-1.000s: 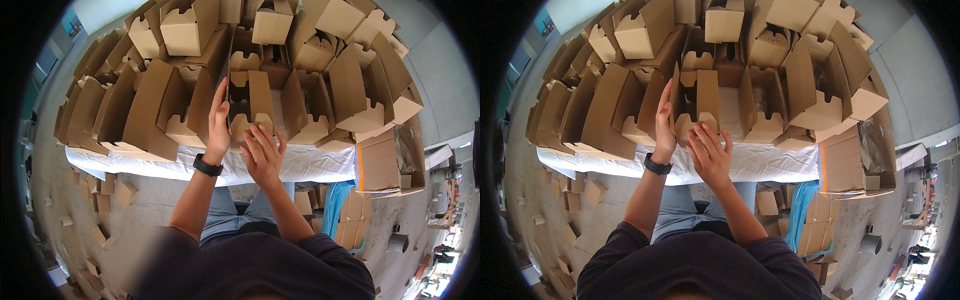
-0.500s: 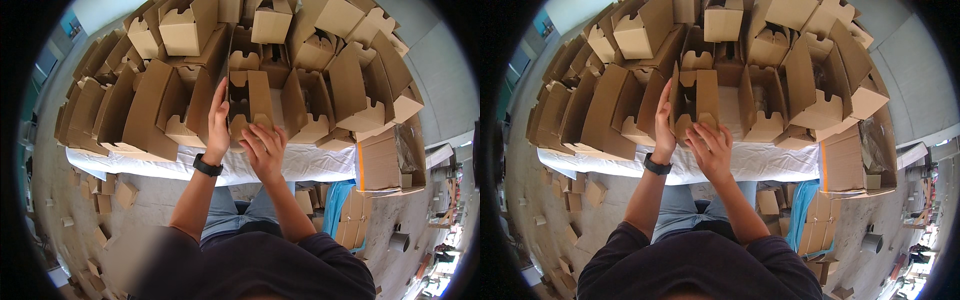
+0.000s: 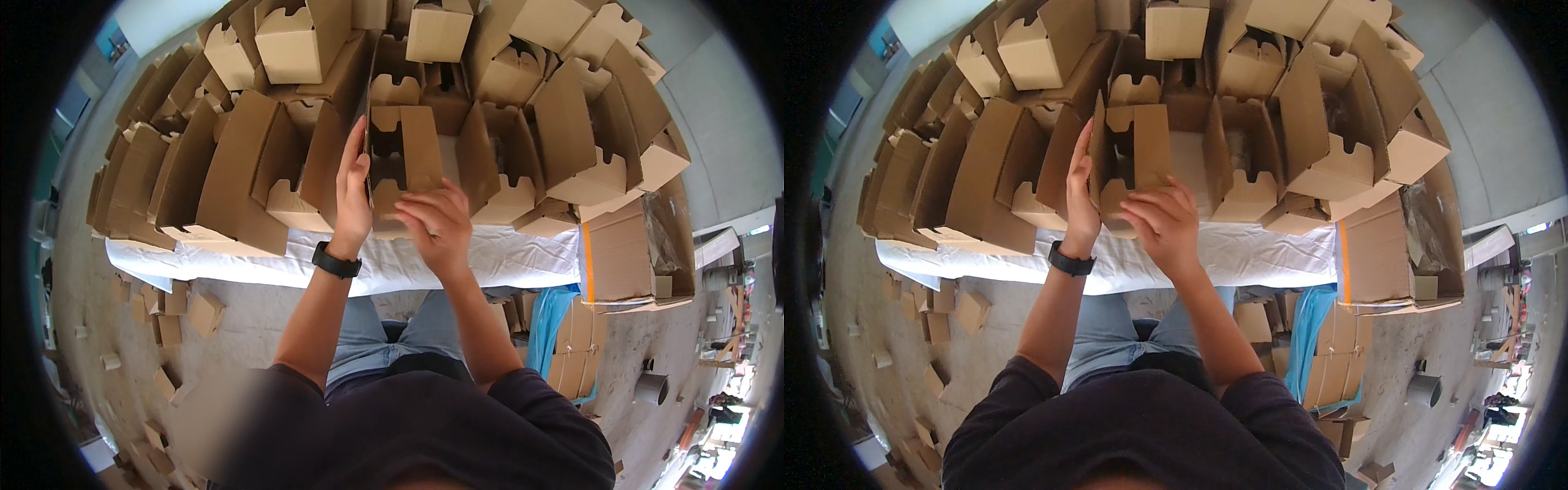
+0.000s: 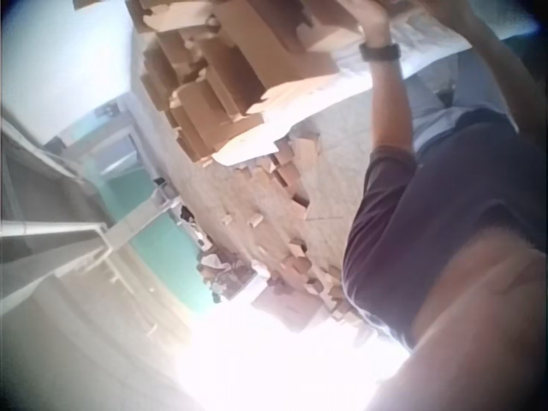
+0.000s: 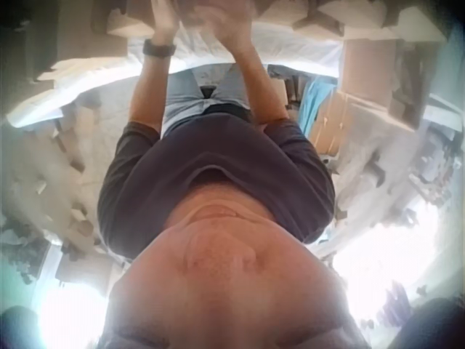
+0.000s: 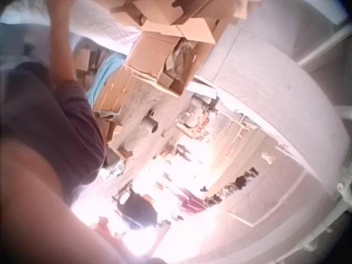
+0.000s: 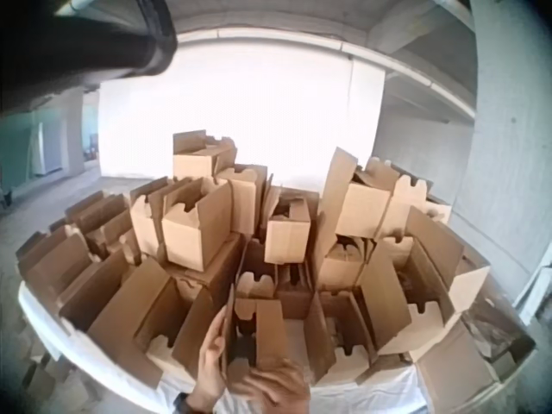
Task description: The person folds cardboard boxes by hand, picking up flat cardboard sheets from the floor and assembling them into boxes on a table.
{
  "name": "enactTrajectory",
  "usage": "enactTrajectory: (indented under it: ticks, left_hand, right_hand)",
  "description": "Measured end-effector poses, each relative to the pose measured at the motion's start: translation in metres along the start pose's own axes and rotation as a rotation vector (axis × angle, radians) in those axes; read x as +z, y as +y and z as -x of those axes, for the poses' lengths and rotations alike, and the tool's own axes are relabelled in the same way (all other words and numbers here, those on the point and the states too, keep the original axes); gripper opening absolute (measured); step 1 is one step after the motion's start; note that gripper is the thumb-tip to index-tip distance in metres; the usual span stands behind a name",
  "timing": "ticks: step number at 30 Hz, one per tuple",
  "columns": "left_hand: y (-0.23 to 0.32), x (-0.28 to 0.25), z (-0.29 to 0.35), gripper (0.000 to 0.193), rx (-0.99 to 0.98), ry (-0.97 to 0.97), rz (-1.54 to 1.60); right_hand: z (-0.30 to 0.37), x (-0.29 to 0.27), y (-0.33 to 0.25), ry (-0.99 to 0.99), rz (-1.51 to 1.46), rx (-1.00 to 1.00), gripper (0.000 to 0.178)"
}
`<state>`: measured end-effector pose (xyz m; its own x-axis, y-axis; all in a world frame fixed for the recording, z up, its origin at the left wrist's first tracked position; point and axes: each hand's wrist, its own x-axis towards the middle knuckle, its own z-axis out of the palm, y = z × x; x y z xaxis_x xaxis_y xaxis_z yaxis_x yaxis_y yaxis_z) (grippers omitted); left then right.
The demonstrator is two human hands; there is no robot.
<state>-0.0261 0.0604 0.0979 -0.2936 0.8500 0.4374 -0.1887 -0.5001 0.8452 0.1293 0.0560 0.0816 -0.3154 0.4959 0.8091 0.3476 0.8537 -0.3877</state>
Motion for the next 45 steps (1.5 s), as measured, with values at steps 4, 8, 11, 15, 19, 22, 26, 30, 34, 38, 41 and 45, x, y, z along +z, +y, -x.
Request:
enactTrajectory:
  ticks: [4,8,11,15,19,22,26,30,34,38,41,45]
  left_hand:
    - [0.004,0.001,0.002,0.063,0.0,0.017,-0.075]
    - [-0.007,-0.003,0.001,0.063,0.01,0.006,-0.03]
    - [0.0,0.001,0.001,0.063,-0.029,0.025,-0.03]
    - [-0.001,0.0,0.002,0.063,-0.01,0.019,-0.079]
    - [-0.003,0.0,0.002,0.062,-0.005,0.025,-0.067]
    - [0.002,0.003,0.001,0.062,-0.021,0.032,-0.064]
    - [0.005,0.004,0.002,0.062,-0.018,0.026,-0.056]
    - [0.005,0.004,0.001,0.062,-0.009,0.021,-0.063]
    - [0.002,0.003,0.002,0.062,-0.028,0.013,-0.013]
    - [0.003,0.008,0.003,0.063,-0.075,0.043,0.013]
    - [0.006,0.009,0.002,0.063,-0.07,0.056,-0.018]
    - [0.0,0.003,0.002,0.062,-0.035,0.025,0.008]
  right_hand:
    - [0.012,0.002,-0.016,0.25,-0.393,0.603,0.043]
    - [0.013,0.008,-0.015,0.191,-0.721,0.79,0.058]
    - [0.003,0.011,-0.027,0.25,-0.774,0.854,0.055]
    - [0.005,0.022,-0.027,0.327,-0.727,0.844,0.049]
    - [0.002,0.022,-0.026,0.309,-0.605,0.759,0.045]
    - [0.0,0.021,-0.02,0.336,-0.654,0.847,0.043]
    - [-0.015,0.016,-0.013,0.301,-0.574,0.963,0.039]
    - [-0.016,0.021,-0.011,0.323,-0.538,0.934,0.036]
    - [-0.01,0.024,-0.005,0.295,-0.453,0.909,0.032]
    - [-0.011,0.025,-0.004,0.306,-0.427,0.901,0.027]
    - [-0.013,0.024,-0.008,0.312,-0.46,0.906,0.026]
    - [-0.013,0.022,-0.007,0.282,-0.446,0.901,0.03]
